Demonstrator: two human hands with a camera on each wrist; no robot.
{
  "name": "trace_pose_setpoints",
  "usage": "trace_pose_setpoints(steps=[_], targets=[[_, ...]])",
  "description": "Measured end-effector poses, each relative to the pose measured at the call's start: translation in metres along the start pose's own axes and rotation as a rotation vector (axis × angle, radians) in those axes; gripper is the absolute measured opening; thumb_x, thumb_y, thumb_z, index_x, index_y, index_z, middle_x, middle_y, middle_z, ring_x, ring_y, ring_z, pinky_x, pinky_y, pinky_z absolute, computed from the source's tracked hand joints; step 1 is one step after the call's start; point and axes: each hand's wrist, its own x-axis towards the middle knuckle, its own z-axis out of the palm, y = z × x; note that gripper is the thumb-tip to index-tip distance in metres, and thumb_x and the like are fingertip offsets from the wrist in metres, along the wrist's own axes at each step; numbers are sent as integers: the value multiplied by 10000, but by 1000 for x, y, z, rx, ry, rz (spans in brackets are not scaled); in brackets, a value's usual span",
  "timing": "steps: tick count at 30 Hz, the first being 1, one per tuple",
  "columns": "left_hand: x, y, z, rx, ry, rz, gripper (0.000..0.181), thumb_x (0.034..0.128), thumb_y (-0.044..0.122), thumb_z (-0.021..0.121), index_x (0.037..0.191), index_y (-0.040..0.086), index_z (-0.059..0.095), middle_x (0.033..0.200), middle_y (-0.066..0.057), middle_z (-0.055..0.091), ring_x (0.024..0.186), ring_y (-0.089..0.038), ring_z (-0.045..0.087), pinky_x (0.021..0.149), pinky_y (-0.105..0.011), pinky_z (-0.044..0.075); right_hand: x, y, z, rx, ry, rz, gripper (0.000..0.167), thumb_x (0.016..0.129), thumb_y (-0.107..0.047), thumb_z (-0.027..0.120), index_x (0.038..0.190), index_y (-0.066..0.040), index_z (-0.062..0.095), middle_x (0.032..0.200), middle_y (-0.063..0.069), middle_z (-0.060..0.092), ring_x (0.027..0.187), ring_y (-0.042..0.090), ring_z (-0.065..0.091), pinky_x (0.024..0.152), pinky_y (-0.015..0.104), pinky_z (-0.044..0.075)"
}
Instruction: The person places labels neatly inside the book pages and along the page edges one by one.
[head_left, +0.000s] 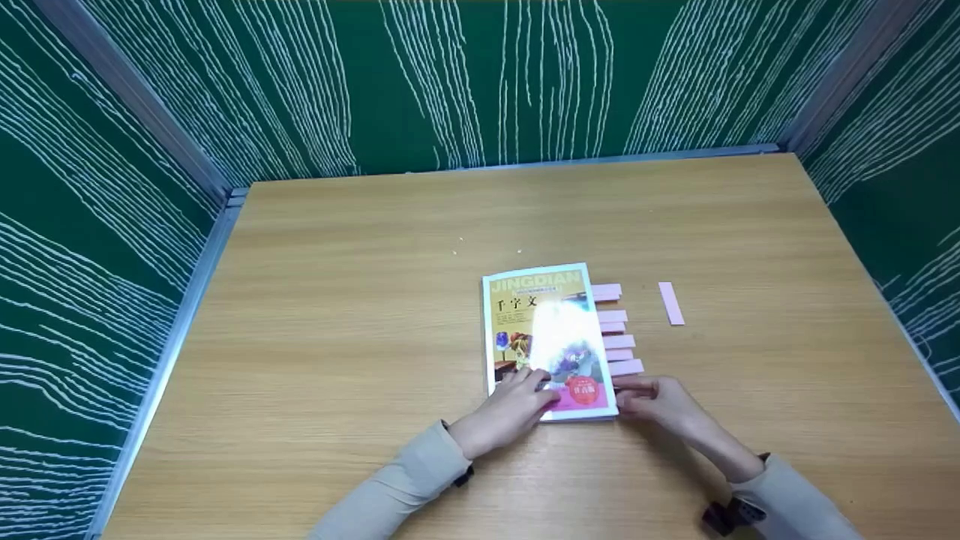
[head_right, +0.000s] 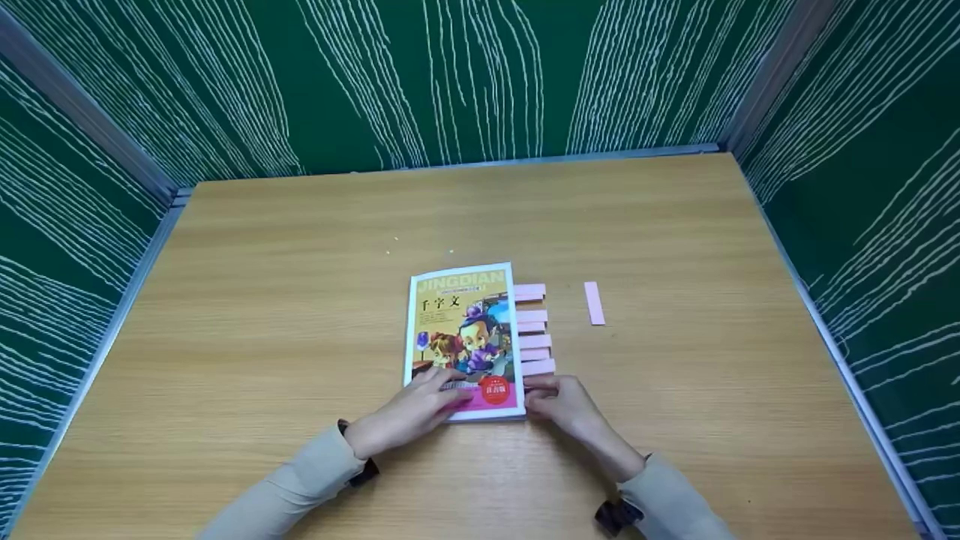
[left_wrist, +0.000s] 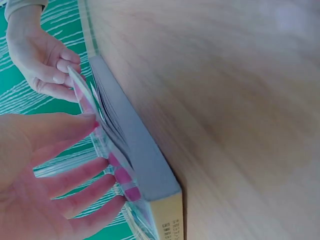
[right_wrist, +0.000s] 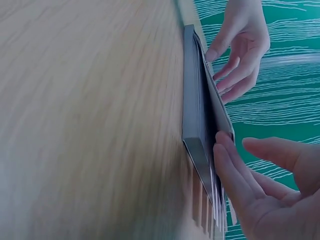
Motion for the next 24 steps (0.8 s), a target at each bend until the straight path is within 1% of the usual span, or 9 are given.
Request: trace_pose_setpoints(steps=[3, 5, 8, 12, 16, 17, 20, 24], targets=[[1, 0, 1, 15, 2, 12, 229, 910, 219, 480, 1041, 151, 656, 1097, -43, 544, 964, -152, 482, 810, -265, 419, 0, 0, 1, -70, 13, -11, 383, 811, 22, 564, 1118, 224, 457, 903, 222, 626, 734, -5, 571, 657, 189, 499], [0, 0, 0, 14, 1, 15, 221, 911, 212, 481, 1024, 152, 660, 1097, -47, 549, 963, -155, 486, 808, -266, 422, -1, -1, 1, -119, 22, -9, 370, 809, 14, 572, 1108, 211, 478, 912, 247, 621, 736, 4, 574, 652, 175, 492], [0, -1, -1, 4, -7, 14, 218, 912, 208, 481, 1023, 151, 659, 1116, -54, 545, 994, -167, 488, 835, -282, 425, -1, -2, 1, -193, 39, -11, 349, 809, 7, 569, 1094, 196, 500, 927, 267, 617, 749, 53, 593, 648, 161, 482], [-2, 0, -4, 8, -17, 14, 231, 914, 203, 473, 1054, 145, 647, 1149, -64, 531, 1042, -184, 485, 883, -302, 413, -3, -4, 1, -248, 68, -18, 332, 807, 0, 571, 1079, 185, 521, 924, 259, 624, 771, 139, 612, 649, 160, 477], [-4, -1, -9, 22, -27, 14, 246, 906, 195, 481, 1097, 142, 626, 1181, -72, 517, 1073, -191, 479, 921, -306, 392, -4, -9, 0, -296, 97, -7, 330, 806, -27, 585, 1079, 155, 544, 927, 235, 633, 767, 173, 613, 640, 170, 475], [-5, -1, -10, 23, -25, 17, 250, 903, 193, 485, 1106, 141, 622, 1184, -72, 517, 1073, -189, 480, 924, -302, 390, -4, -10, 0, -314, 108, 1, 329, 804, -36, 590, 1080, 141, 552, 942, 230, 632, 769, 181, 612, 642, 177, 474], [-6, -2, -13, 41, 13, 47, 250, 888, 187, 511, 1105, 136, 623, 1166, -68, 529, 1058, -182, 494, 922, -288, 391, -4, -12, -2, -361, 133, -13, 308, 796, -34, 591, 1067, 112, 578, 978, 225, 626, 793, 219, 607, 652, 190, 468], [-8, -3, -18, 45, 60, 76, 248, 874, 175, 534, 1100, 128, 624, 1153, -70, 539, 1054, -182, 499, 926, -289, 392, -5, -14, -5, -393, 144, -27, 304, 795, -58, 603, 1064, 83, 592, 1022, 221, 613, 851, 263, 599, 711, 240, 475]])
